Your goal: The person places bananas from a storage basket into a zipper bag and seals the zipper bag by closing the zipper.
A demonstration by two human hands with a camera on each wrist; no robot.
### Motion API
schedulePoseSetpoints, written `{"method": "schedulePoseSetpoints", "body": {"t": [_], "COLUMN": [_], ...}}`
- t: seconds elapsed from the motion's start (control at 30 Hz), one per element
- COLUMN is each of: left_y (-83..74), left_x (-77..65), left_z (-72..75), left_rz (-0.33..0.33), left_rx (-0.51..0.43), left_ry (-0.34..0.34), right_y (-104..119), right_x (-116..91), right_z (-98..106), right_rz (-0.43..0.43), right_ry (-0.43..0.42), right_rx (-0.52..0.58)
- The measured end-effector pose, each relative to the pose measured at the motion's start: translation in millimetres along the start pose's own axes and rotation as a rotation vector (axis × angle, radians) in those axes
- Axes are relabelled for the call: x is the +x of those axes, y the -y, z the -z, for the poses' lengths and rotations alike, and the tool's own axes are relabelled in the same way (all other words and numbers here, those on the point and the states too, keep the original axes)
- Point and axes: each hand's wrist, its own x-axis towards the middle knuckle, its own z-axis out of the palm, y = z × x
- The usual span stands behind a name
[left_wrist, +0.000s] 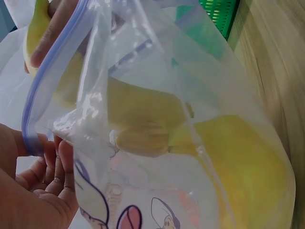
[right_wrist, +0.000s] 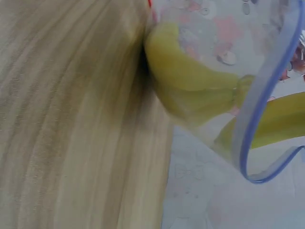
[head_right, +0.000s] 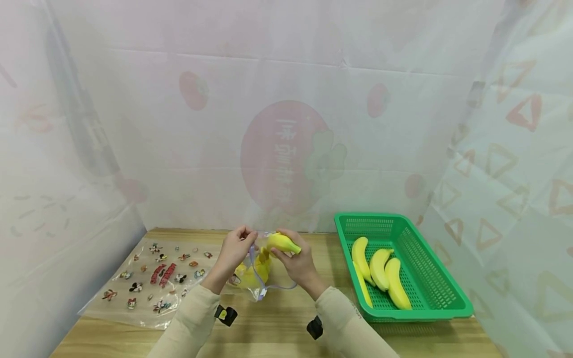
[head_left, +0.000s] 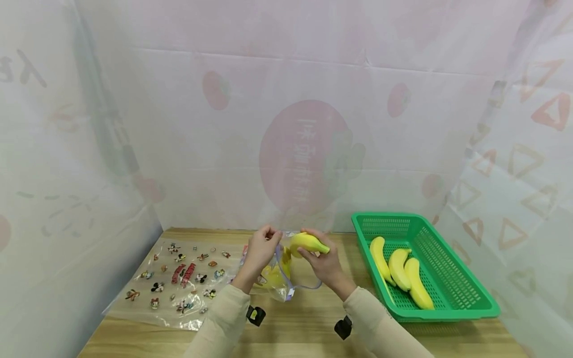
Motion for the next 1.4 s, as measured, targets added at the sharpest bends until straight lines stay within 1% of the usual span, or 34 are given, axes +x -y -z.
{"method": "schedulePoseSetpoints", "body": {"t": [0.13,0.2,0.27,0.33,0.4,0.47,0.53,0.67,0.73,0.8,0.83,0.9,0.97,1.07,1.13,1.2,1.3,1.37,1.4], "left_y": [-0.4,-0.4,-0.5,-0.4,-0.3,-0.2,0.0,-0.2,-0.1,-1.1,-1.2,-0.9,-1.2,-1.1,-1.6,-2.3,-3.6,-5.2,-5.9], "left_x": [-0.1,0.2,0.8,1.6,2.1,2.4,2.4,1.9,1.8,1.3,1.1,0.8,0.4,0.6,1.0,1.3,2.5,3.1,3.4], "left_z": [0.9,1.4,1.7,1.7,1.5,1.2,0.9,0.4,0.1,-0.4,-0.6,-1.1,-1.4,-1.9,-2.6,-2.9,-3.3,-3.0,-2.7], "left_rz": [0.001,0.004,0.005,0.009,0.010,0.010,0.005,-0.005,-0.011,-0.013,-0.016,-0.022,-0.021,-0.019,-0.011,-0.012,-0.005,-0.008,-0.009], "left_rx": [0.012,0.020,0.022,0.023,0.026,0.026,0.026,0.014,0.011,0.006,0.006,0.008,0.011,0.024,0.026,0.026,0.023,0.027,0.026], "left_ry": [0.001,-0.002,-0.005,-0.008,-0.010,-0.010,-0.010,-0.003,0.003,0.011,0.016,0.023,0.027,0.017,0.011,0.008,0.005,0.006,0.006], "right_y": [2,3,1,-6,-15,-23,-25,-19,-16,-13,-12,-12,-12,-12,-11,-10,-7,-6,-6], "right_x": [-2,-2,-2,-4,-7,-9,-10,-5,-1,2,4,5,5,4,3,3,3,3,3], "right_z": [0,1,2,2,3,6,10,21,26,30,32,34,34,31,29,26,22,20,19], "right_rz": [-0.045,-0.050,-0.040,-0.018,0.010,0.033,0.034,-0.003,-0.025,-0.016,-0.007,0.009,0.005,-0.072,-0.150,-0.233,-0.344,-0.402,-0.417], "right_ry": [0.079,0.118,0.145,0.163,0.180,0.210,0.263,0.405,0.451,0.459,0.449,0.412,0.368,0.315,0.289,0.277,0.299,0.337,0.361], "right_rx": [-0.019,-0.031,-0.042,-0.046,-0.078,-0.129,-0.220,-0.362,-0.412,-0.477,-0.517,-0.589,-0.652,-0.711,-0.726,-0.719,-0.691,-0.682,-0.680]}}
